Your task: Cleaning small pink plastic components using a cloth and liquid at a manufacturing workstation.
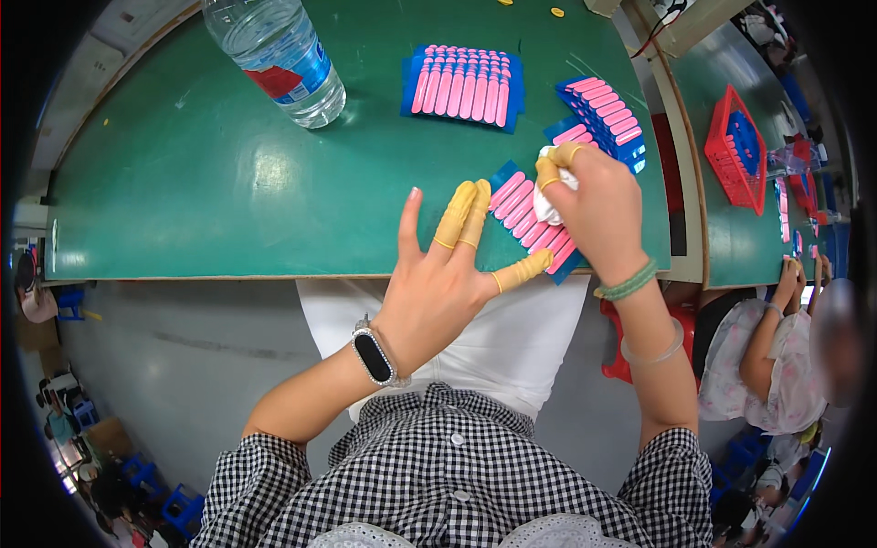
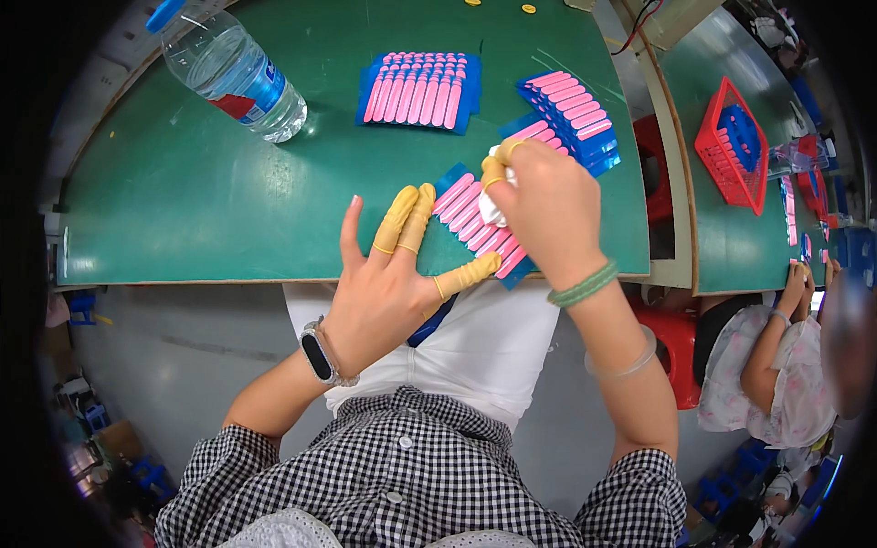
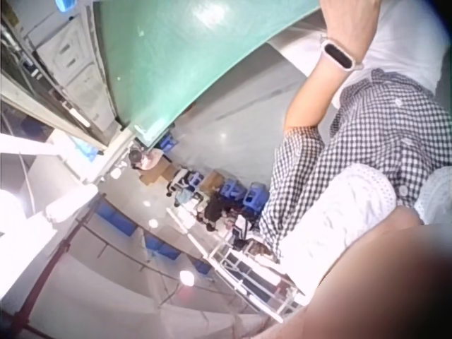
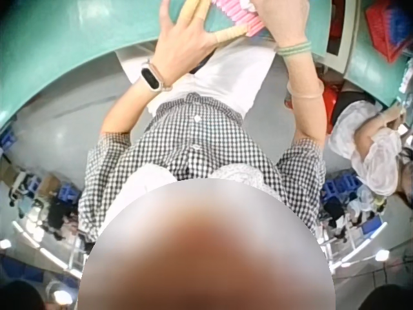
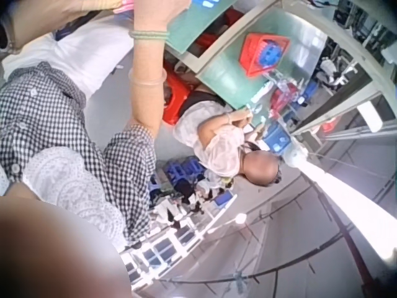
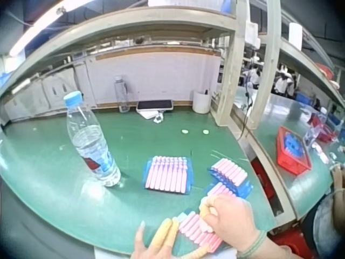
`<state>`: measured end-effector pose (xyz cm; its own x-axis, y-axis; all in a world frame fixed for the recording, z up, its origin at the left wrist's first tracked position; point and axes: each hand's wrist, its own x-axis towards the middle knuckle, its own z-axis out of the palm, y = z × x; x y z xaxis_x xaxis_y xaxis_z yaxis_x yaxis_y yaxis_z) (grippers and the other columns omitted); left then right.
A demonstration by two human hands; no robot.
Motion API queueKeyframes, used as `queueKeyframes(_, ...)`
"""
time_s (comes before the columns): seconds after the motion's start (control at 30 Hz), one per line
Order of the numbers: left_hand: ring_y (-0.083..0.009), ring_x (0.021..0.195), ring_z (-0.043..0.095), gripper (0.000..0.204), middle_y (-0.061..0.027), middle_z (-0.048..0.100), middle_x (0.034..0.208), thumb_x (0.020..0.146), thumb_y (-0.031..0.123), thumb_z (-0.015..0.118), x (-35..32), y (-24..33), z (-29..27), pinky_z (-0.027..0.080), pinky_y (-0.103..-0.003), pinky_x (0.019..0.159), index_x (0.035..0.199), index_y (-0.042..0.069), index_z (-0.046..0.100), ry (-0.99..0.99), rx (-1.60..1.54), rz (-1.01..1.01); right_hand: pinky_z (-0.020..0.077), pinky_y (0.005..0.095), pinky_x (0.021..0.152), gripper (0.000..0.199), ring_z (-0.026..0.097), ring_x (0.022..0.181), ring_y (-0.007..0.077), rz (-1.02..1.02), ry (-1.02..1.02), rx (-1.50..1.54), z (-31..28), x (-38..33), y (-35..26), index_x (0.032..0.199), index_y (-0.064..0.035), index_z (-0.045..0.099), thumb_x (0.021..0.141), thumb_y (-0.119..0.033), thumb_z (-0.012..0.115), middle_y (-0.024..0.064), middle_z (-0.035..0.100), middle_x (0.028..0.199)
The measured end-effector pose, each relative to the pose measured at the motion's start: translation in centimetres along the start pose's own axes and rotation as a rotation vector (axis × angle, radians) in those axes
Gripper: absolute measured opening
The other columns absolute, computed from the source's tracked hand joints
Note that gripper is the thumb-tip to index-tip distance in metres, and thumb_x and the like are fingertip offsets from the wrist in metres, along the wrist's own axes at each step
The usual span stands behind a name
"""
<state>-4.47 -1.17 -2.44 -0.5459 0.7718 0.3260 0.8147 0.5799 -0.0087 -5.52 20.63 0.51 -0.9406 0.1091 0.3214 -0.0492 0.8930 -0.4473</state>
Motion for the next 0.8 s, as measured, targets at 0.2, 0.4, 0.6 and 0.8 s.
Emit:
queueKeyframes(0.2,-0.0332,0.142,0.048,0.055,-0.0250,0.054,0.146,0.093,0.030,0.066,-0.4,-0.3,-0.4,0.014,-0.069,0.119,0.143,0.052,0.056,-0.007,-0.007,0.031,0.0529,0.0406,0.063,0.014,0.066,0.070,0.0297,-0.244,0.032,0.112,0.4,-1.8,-0.4,0.080,-0.0055,0.066,0.080,-0.014,0.077,0.0095,0.067,0.080)
queueKeyframes(0.4,-0.0305,0.146,0.043,0.066,-0.0242,0.050,0.152,0.087,0.029,0.073,-0.5,-0.3,-0.2,0.015,-0.071,0.119,0.149,0.016,0.054,-0.052,0.030,0.005,0.0525,0.0398,0.063,0.018,0.066,0.073,0.0299,-0.183,0.004,-0.117,-1.0,-2.3,-0.6,0.083,-0.0047,0.067,0.074,-0.014,0.079,0.0093,0.068,0.086)
queueKeyframes(0.6,-0.0316,0.146,0.043,0.065,-0.0243,0.050,0.152,0.087,0.027,0.073,-0.2,-0.1,-0.9,0.016,-0.071,0.118,0.148,0.015,0.054,-0.061,-0.019,-0.001,0.0529,0.0385,0.068,0.026,0.067,0.073,0.0272,-0.009,0.024,0.042,-2.3,-4.9,1.0,0.084,-0.0049,0.068,0.065,-0.016,0.082,0.0100,0.070,0.094)
queueKeyframes(0.8,-0.0315,0.145,0.044,0.067,-0.0240,0.049,0.153,0.085,0.026,0.074,-0.5,-0.1,-0.1,0.017,-0.070,0.118,0.149,0.017,0.054,-0.058,-0.018,-0.024,0.0499,0.0387,0.061,0.015,0.062,0.065,0.0287,-0.248,-0.065,-0.039,-1.9,-7.8,-2.4,0.086,-0.0061,0.069,0.077,-0.012,0.080,0.0096,0.067,0.080)
